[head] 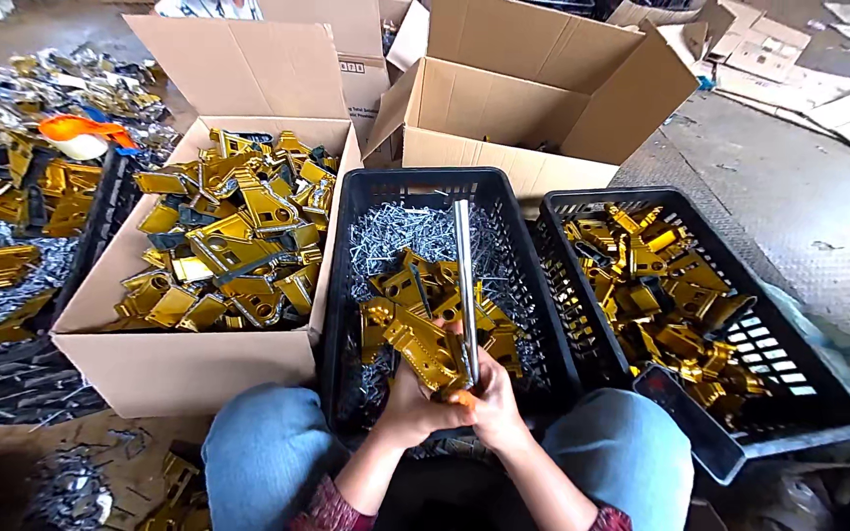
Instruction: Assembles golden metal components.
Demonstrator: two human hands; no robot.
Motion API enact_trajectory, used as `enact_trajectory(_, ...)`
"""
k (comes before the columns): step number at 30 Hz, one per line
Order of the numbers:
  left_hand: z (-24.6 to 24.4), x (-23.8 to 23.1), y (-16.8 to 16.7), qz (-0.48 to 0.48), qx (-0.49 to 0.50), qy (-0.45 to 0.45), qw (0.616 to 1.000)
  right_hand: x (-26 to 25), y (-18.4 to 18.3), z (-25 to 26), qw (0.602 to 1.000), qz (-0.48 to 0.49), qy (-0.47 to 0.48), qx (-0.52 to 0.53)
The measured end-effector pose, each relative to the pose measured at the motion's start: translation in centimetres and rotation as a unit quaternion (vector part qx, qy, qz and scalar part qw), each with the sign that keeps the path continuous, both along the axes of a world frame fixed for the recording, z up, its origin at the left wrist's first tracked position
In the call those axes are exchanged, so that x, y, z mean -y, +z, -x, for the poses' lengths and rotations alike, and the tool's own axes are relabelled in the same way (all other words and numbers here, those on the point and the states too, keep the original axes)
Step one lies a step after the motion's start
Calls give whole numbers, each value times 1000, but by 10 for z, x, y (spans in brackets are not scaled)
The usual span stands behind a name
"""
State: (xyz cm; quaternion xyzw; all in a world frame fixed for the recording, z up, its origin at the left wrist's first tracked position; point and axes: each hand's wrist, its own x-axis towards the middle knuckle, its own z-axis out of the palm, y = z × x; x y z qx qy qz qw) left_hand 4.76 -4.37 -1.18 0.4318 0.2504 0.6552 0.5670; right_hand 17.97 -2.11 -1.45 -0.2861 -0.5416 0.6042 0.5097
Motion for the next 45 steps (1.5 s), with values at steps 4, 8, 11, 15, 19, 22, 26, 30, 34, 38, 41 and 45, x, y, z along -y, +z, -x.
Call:
enact_trajectory(4,-2,3,-2,-8,35,13,999,-1,-5,2,1000,0,16,-26)
enact_trajectory(8,-3,3,0,2,37,25,999,1,-5,4,1000,-3,9,-30)
enact_trajectory(11,1,1,1,-5,25,1,1000,1,-3,3,1000,-8,14,-23)
enact_trajectory(15,16,2,6,31,9,-79,996,-7,3,-9,993,-81,-15,85)
enact_trajectory(19,22,0,14,199,34,-44,978,-13,5,-21,928,-196,-74,307)
enact_trajectory(22,20,-9,17,271,34,55,961,-13,7,-26,877,-234,-103,407)
enact_trajectory(26,28,-18,13,235,-4,133,963,1,22,-36,817,-383,-257,347)
enact_trajectory(30,29,-18,12,211,-29,151,965,12,11,-38,769,-364,-252,461)
enact_trajectory(34,24,-19,11,238,-21,150,959,14,12,-39,785,-381,-270,407)
enact_trajectory(38,25,-17,18,259,5,137,956,14,1,-32,775,-361,-266,446)
enact_trajectory(41,30,-17,16,261,-28,141,955,6,-6,-32,804,-188,-193,530)
enact_trajectory(45,31,-13,0,14,-384,244,890,3,13,-32,968,52,-56,240)
